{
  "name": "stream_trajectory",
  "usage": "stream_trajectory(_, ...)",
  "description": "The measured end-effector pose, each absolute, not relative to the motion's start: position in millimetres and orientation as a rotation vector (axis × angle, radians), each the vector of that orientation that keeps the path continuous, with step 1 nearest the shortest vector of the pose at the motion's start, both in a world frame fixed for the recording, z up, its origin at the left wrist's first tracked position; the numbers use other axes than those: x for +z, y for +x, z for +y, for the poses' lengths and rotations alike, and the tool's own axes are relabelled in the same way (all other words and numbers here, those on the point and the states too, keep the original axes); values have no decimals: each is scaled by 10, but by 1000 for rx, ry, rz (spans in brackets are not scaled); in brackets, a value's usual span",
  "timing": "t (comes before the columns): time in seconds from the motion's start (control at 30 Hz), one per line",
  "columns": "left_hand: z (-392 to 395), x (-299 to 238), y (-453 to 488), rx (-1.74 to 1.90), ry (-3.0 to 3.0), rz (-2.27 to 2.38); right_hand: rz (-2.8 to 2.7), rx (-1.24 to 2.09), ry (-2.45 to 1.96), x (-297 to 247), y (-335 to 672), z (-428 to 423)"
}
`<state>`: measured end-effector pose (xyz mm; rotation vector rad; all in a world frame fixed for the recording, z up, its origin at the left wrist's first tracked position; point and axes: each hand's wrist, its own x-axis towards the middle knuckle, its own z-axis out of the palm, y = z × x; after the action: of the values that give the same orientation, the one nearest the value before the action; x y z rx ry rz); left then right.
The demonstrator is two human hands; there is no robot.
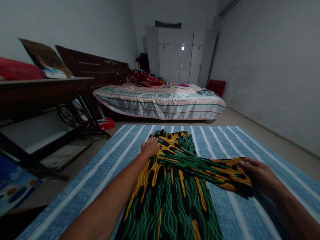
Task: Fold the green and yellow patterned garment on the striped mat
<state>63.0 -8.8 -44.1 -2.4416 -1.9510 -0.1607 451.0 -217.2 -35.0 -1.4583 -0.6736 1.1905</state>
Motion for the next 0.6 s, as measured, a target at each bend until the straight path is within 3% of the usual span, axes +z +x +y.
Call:
stream_trajectory(0.4,-164,-138,1150,-70,-2642,-1557,-882,1107,-1406,-305,4424,-2183)
stream_trajectory(0.6,-132,-121,1294,37,-2628,-1598,-995,1015,-1451,-112,4377,-2194)
